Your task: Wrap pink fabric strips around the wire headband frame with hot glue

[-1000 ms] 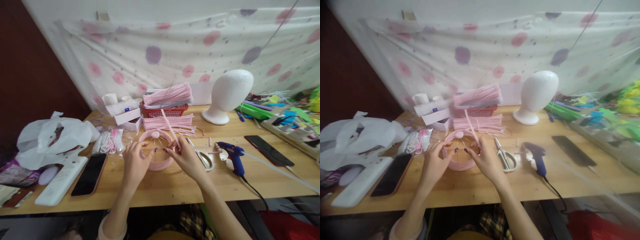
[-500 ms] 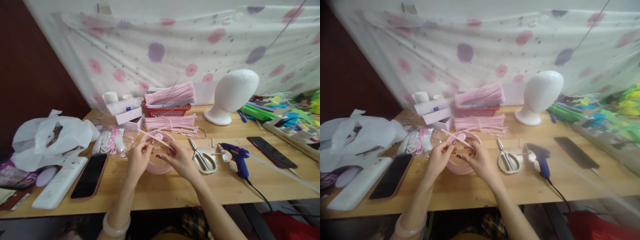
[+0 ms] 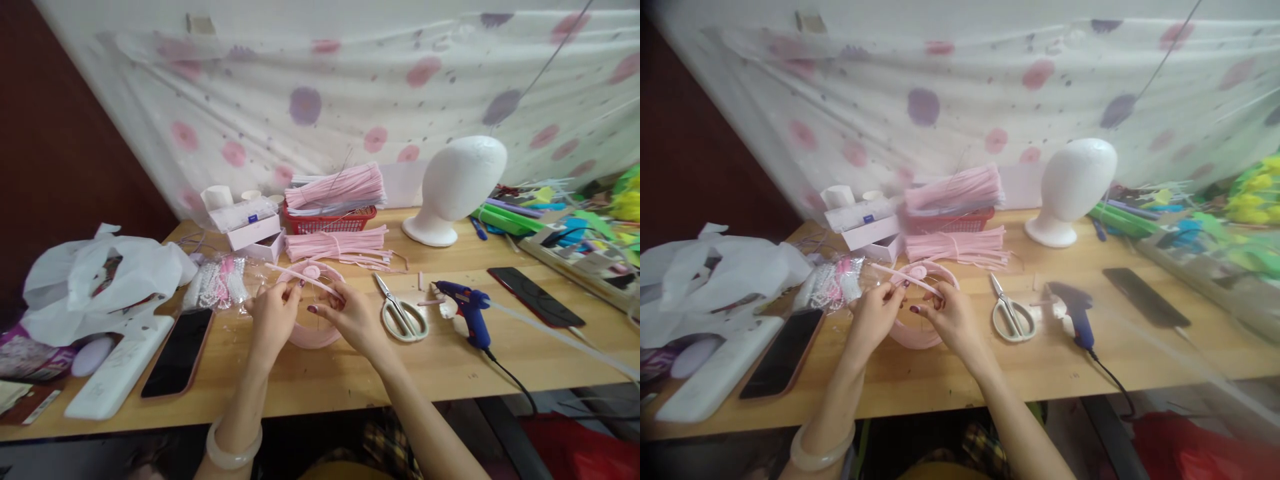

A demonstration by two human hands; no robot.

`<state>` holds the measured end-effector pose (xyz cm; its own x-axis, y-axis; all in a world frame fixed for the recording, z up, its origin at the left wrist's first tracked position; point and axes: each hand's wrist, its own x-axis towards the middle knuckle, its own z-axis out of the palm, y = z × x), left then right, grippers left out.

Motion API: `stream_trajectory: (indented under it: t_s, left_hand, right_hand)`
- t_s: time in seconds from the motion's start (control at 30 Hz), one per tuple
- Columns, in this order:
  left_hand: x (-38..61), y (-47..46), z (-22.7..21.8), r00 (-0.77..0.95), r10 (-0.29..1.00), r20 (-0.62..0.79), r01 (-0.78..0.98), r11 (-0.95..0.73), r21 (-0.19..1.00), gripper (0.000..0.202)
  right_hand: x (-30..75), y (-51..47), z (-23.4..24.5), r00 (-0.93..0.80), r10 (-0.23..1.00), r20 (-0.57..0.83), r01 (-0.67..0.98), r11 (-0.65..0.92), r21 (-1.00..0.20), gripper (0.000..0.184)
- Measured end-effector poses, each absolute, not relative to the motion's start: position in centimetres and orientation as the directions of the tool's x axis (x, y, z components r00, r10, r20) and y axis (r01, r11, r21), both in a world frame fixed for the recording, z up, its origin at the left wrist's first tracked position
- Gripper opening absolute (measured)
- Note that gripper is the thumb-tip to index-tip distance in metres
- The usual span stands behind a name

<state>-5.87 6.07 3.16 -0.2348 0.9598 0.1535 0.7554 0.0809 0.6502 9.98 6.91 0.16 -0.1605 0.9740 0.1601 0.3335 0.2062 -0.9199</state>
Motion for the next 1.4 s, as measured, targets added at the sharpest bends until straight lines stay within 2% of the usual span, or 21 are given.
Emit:
stream_trajectory:
  t_s: [0.17, 0.37, 0.47, 0.63, 0.73, 0.83, 0.97, 1.03, 1.13, 1.27, 1.4]
  left_hand:
    - [-6.4, 6.2, 2.8, -0.216, 0.963, 0.16, 0.727, 0.049, 0.685, 0.034]
    - [-7.2, 5.6, 1.7, -0.149, 0.964, 0.219, 0.655, -0.07, 0.753, 0.035]
    - [-7.9, 5.0, 1.3, -0.126, 0.955, 0.267, 0.632, -0.13, 0.764, 0.03]
    - [-9.3, 5.3, 1.1, -0.037, 0.938, 0.343, 0.599, -0.254, 0.759, 0.028]
    - [-9.9, 6.0, 1.2, 0.059, 0.933, 0.356, 0.573, -0.323, 0.753, 0.028]
    - [-10.0, 6.1, 1.3, 0.038, 0.911, 0.411, 0.587, -0.353, 0.729, 0.021]
    - [-9.1, 4.6, 1.3, -0.211, 0.813, 0.543, 0.662, -0.29, 0.691, 0.02]
    - [-8.1, 3.3, 1.0, -0.265, 0.763, 0.59, 0.692, -0.276, 0.667, 0.02]
    - [-5.9, 1.2, -0.3, -0.304, 0.72, 0.624, 0.699, -0.277, 0.66, 0.032]
    - [-3.3, -0.8, -2.5, -0.286, 0.819, 0.498, 0.621, -0.238, 0.747, 0.064]
    - [-2.7, -1.0, -2.6, -0.282, 0.872, 0.4, 0.601, -0.165, 0.782, 0.07]
  right_hand:
    - [9.6, 6.8, 0.6, -0.144, 0.973, 0.179, 0.326, 0.217, -0.92, 0.03]
    - [10.8, 6.1, 1.6, -0.149, 0.965, 0.218, 0.301, 0.254, -0.919, 0.031]
    - [12.3, 6.1, 1.7, -0.054, 0.967, 0.248, 0.285, 0.253, -0.925, 0.034]
    - [14.2, 6.9, 1.3, 0.222, 0.932, 0.287, 0.218, 0.24, -0.946, 0.046]
    - [14.5, 7.4, 1.1, 0.279, 0.917, 0.284, 0.206, 0.231, -0.951, 0.045]
    - [14.4, 7.9, 0.9, 0.241, 0.926, 0.291, 0.258, 0.228, -0.939, 0.039]
    - [13.7, 9.6, 0.5, 0.104, 0.947, 0.304, 0.317, 0.258, -0.913, 0.034]
    - [13.2, 10.4, 0.3, 0.025, 0.955, 0.297, 0.333, 0.272, -0.903, 0.035]
    - [12.5, 10.8, 0.1, -0.071, 0.955, 0.287, 0.352, 0.293, -0.889, 0.034]
    - [12.3, 9.5, 0.1, -0.115, 0.946, 0.303, 0.396, 0.323, -0.86, 0.032]
    - [12.8, 8.1, 0.4, -0.058, 0.937, 0.344, 0.436, 0.334, -0.836, 0.033]
